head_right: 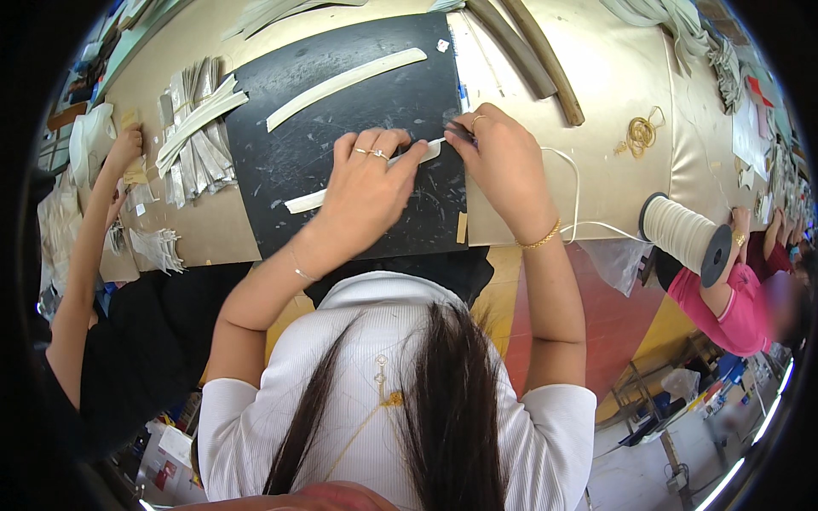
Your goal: The person wraps a white string around a long, narrow fabric strip using a small tool to press the string into place. The person repeats this process on multiple fabric strips, placing finished pieces on the table.
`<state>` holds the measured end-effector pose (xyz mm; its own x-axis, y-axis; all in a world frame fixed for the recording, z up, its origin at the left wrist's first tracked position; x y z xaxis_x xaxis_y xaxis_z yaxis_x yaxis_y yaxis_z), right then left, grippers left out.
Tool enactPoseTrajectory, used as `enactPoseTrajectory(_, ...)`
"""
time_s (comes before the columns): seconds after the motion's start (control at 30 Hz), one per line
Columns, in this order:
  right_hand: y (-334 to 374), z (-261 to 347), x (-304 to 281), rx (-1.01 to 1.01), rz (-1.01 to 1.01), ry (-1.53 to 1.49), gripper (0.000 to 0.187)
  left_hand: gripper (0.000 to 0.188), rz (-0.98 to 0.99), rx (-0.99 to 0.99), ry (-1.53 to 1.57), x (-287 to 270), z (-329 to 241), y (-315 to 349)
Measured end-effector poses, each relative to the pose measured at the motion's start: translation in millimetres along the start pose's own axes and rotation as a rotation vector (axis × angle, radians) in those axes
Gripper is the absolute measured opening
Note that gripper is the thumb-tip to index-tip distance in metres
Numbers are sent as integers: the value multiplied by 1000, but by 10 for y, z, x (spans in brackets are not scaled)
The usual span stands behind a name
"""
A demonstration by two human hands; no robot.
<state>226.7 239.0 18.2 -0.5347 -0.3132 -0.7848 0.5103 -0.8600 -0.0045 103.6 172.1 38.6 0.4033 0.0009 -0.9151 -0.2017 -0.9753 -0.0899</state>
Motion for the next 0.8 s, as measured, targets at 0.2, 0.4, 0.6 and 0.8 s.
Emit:
enactPoseTrajectory(0.2,117,57,1,6,-92,23,18,28,136,459,74,82,20,-13)
enactPoseTrajectory(0.4,96,102,-71,-9,-184,12,16,30,27,406,-41,21,141,-81)
enactPoseTrajectory(0.6,-25,268,21,-127,-244,25,20,36,63,340,1,19,350,-178)
enactPoseTrajectory(0.8,49,398,102,-169,-218,66,30,32,86,411,41,0,412,-208)
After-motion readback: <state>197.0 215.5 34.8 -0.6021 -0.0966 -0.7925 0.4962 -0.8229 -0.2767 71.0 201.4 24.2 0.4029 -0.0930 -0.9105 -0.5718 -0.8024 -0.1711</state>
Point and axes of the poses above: each hand's wrist, its own y-axis away from the middle knuckle, its own x-axis out of the palm, z = x × y, the point moved 10 cm from there along -y, towards the middle knuckle, and after that the axes turned 15 degrees about -x, right-handed, at the moved point
